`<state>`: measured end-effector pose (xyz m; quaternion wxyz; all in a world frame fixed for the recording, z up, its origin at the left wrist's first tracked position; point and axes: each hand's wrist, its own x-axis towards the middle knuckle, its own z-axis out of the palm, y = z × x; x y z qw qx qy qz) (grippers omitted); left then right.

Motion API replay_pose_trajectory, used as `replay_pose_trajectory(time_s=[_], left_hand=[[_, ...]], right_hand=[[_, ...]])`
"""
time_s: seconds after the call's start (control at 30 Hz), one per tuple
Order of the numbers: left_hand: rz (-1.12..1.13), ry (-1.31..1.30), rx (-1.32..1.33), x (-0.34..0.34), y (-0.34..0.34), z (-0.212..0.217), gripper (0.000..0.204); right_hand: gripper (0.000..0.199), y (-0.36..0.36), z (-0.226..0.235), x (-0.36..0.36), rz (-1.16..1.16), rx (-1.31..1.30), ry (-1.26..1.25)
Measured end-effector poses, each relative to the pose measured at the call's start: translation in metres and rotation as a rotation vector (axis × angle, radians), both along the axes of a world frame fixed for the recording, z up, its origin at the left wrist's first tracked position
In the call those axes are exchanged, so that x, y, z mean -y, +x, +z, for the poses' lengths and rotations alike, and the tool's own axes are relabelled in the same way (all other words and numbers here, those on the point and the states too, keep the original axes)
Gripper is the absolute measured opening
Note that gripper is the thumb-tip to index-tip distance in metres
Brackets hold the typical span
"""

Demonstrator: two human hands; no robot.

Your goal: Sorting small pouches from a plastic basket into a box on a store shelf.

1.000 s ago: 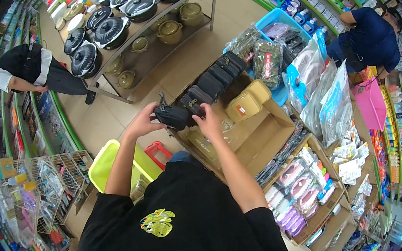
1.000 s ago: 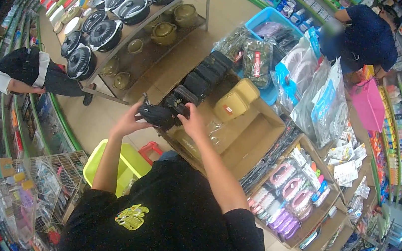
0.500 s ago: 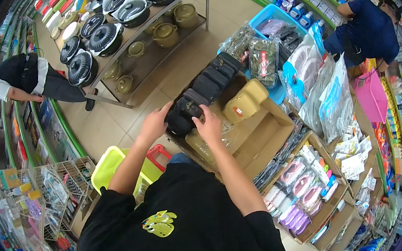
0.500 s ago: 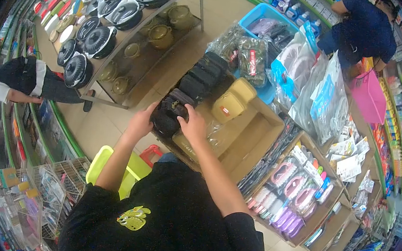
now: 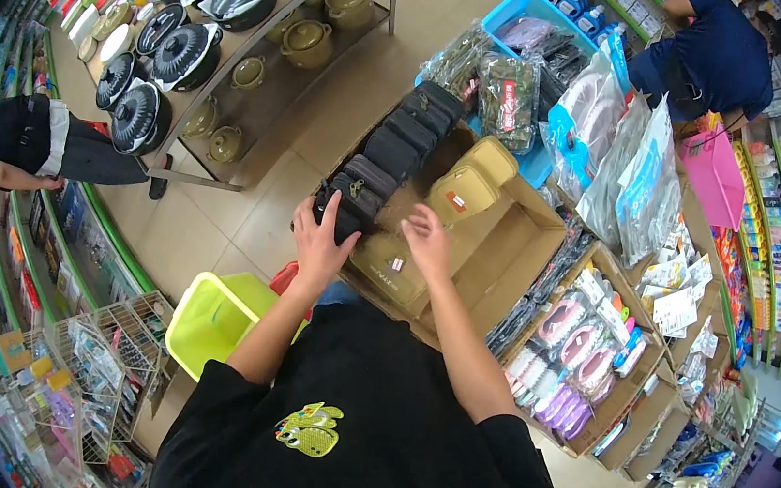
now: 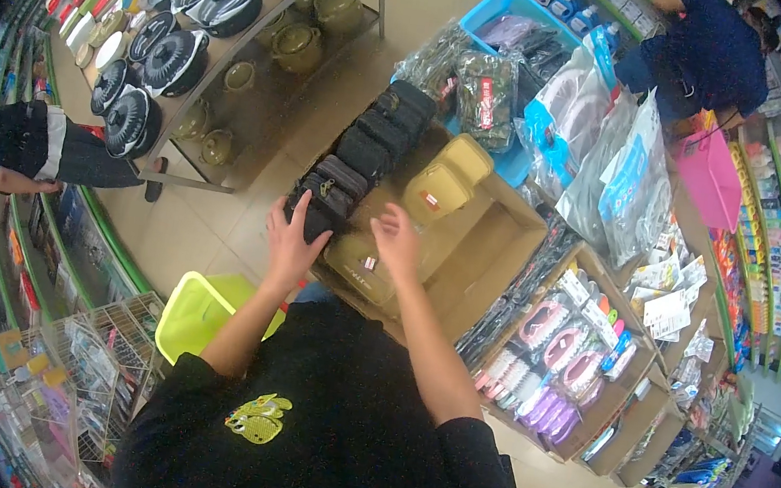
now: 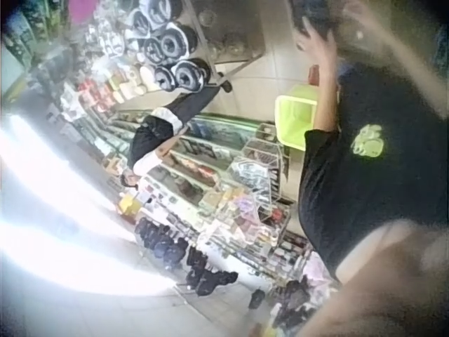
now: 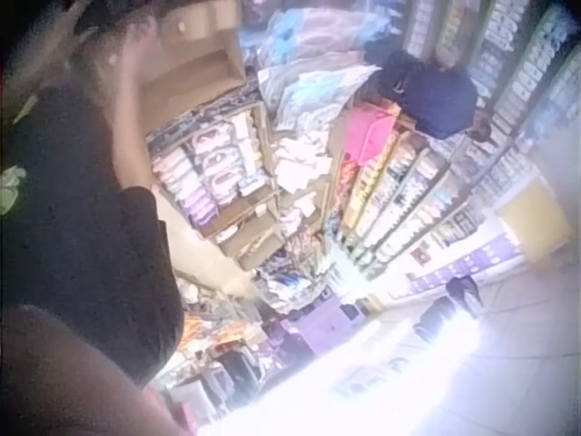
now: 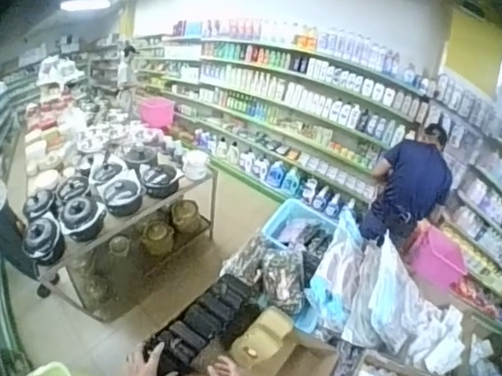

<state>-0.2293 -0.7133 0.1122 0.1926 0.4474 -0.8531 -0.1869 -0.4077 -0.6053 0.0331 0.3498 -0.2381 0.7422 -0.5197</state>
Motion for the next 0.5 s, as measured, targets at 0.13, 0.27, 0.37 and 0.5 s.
replay_pose_trajectory(time_s=[0.13,0.27,0.37,0.5], left_hand=[[0.026,0.019,-0.012,0.001,0.001,0.002,0.088],[0.040,0.017,-0.116,-0.001,0.005,0.004,0.077],[0.094,0.168,-0.317,-0.014,0.011,0.019,0.050],[-0.005,0.720,-0.283,-0.038,0.026,0.020,0.027]], right_hand=[[0.055,-0.010,-0.019,-0.048,0.193,-0.101,0.224],[0.062,-0.010,-0.014,-0.071,0.467,-0.256,0.402],[0.067,-0.009,-0.028,-0.083,0.515,-0.153,0.386],[0.073,-0.011,-0.052,-0.117,0.365,0.049,0.382]])
